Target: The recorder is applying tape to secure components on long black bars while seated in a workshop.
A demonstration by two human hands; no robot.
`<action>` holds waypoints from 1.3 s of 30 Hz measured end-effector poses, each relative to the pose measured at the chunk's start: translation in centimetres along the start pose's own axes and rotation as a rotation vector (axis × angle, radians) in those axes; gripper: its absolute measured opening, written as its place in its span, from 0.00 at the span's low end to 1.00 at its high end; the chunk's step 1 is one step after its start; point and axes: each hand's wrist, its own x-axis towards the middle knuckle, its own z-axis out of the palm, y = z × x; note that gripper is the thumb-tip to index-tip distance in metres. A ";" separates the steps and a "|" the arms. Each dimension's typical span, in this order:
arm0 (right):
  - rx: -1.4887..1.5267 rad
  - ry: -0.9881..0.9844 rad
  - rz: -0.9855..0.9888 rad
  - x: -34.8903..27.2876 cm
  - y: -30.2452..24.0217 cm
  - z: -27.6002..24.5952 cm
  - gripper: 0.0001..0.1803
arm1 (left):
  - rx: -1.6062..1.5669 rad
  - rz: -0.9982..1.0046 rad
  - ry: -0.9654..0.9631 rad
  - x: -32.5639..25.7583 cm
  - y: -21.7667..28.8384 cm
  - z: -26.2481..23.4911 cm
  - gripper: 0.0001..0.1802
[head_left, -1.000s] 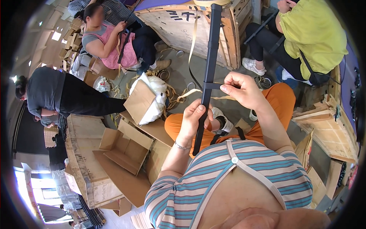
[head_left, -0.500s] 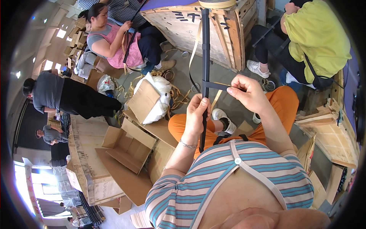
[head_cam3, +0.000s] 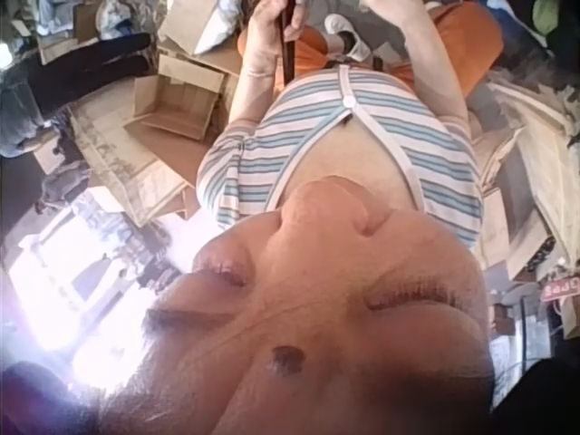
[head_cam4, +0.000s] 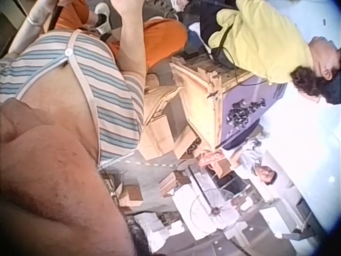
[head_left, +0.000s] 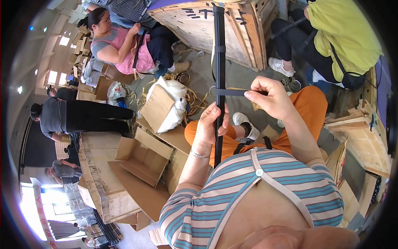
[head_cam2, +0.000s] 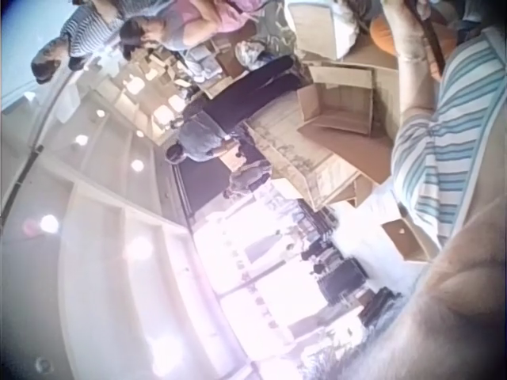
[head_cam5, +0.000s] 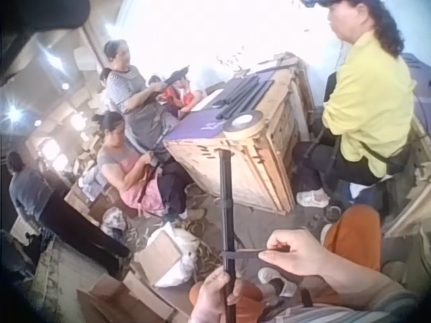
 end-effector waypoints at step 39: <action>0.001 0.078 0.014 3.5 3.1 6.1 0.06 | 0.993 0.419 0.539 -1.2 -1.9 1.6 0.08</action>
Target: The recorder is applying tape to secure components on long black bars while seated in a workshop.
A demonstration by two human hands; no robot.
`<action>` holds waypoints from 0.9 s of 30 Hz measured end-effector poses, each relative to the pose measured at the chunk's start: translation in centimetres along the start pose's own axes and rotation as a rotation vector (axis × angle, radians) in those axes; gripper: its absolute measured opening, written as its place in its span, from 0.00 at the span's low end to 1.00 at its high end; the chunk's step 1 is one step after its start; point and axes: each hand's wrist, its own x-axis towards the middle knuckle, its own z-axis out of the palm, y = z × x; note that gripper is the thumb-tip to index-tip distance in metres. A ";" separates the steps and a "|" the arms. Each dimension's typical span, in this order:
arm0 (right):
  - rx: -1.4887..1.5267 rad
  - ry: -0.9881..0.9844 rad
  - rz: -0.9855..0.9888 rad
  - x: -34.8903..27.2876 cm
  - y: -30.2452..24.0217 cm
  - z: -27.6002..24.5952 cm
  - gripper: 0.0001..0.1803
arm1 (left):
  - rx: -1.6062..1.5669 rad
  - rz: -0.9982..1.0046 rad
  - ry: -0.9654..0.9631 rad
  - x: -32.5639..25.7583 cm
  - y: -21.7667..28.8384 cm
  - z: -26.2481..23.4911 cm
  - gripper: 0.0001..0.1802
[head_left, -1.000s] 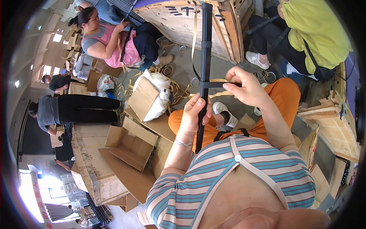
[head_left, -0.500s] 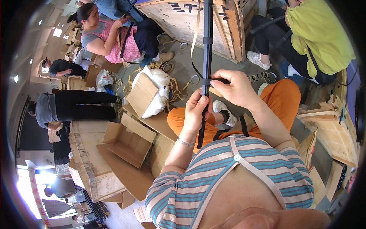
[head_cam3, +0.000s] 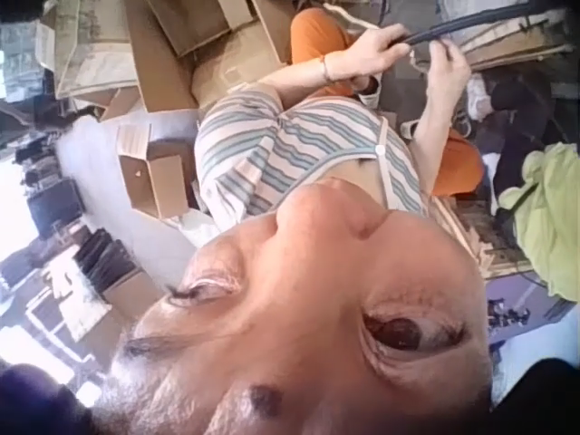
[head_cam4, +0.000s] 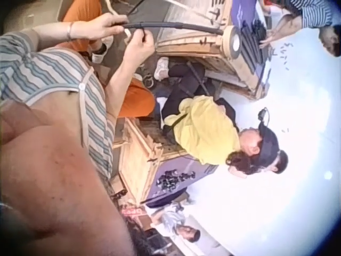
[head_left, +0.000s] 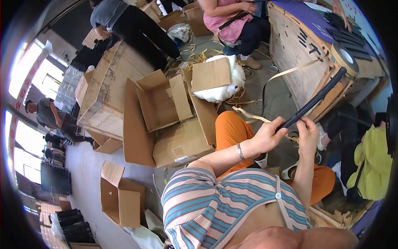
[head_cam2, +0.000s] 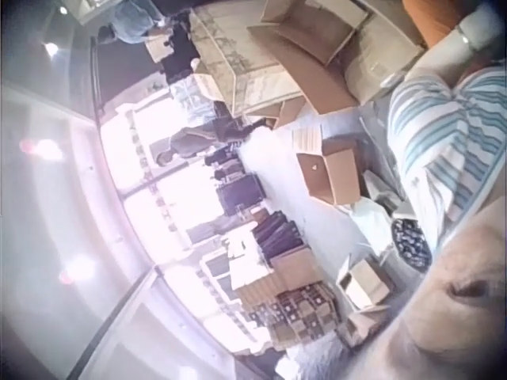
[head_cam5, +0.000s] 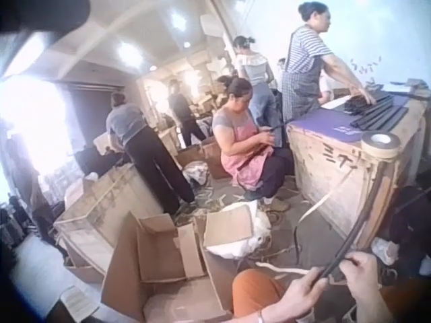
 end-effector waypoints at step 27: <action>0.272 -0.123 -0.188 0.4 -3.2 -0.5 0.25 | -1.003 -0.326 -0.447 1.2 2.1 -0.2 0.16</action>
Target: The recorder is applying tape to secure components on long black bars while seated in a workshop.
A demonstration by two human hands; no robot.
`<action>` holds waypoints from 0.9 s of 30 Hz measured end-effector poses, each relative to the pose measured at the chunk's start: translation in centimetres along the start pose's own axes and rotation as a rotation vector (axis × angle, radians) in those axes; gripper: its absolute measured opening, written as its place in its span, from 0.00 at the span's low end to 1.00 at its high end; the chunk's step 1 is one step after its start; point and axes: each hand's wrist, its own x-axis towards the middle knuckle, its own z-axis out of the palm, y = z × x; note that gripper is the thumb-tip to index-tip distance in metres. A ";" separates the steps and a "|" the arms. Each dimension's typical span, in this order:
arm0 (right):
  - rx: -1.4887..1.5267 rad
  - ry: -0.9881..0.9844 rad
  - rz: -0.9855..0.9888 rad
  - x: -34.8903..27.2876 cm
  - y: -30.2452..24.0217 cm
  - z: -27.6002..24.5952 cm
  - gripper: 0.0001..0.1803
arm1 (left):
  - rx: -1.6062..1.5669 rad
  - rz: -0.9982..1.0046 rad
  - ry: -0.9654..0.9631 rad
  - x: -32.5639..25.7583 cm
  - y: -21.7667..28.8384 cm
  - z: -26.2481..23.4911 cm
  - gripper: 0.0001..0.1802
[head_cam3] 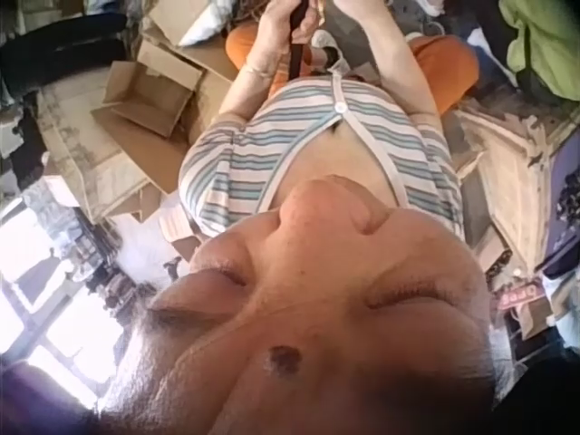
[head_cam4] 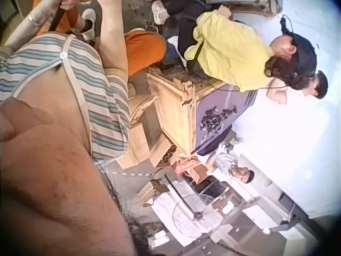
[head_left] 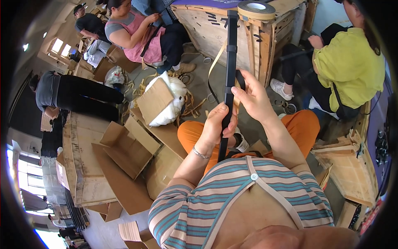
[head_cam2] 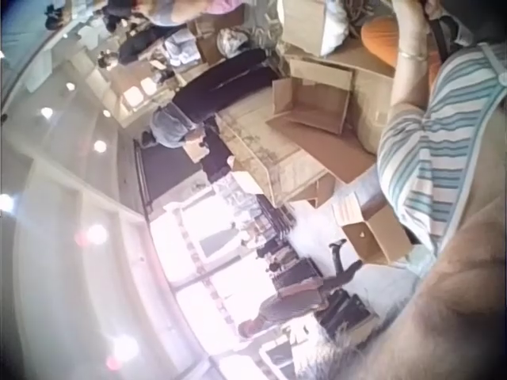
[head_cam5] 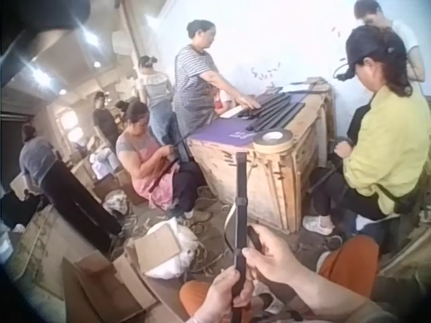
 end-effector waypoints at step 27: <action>-0.279 -0.039 -0.132 -1.8 -0.9 -1.5 0.17 | 0.453 0.306 0.318 1.2 0.7 1.8 0.16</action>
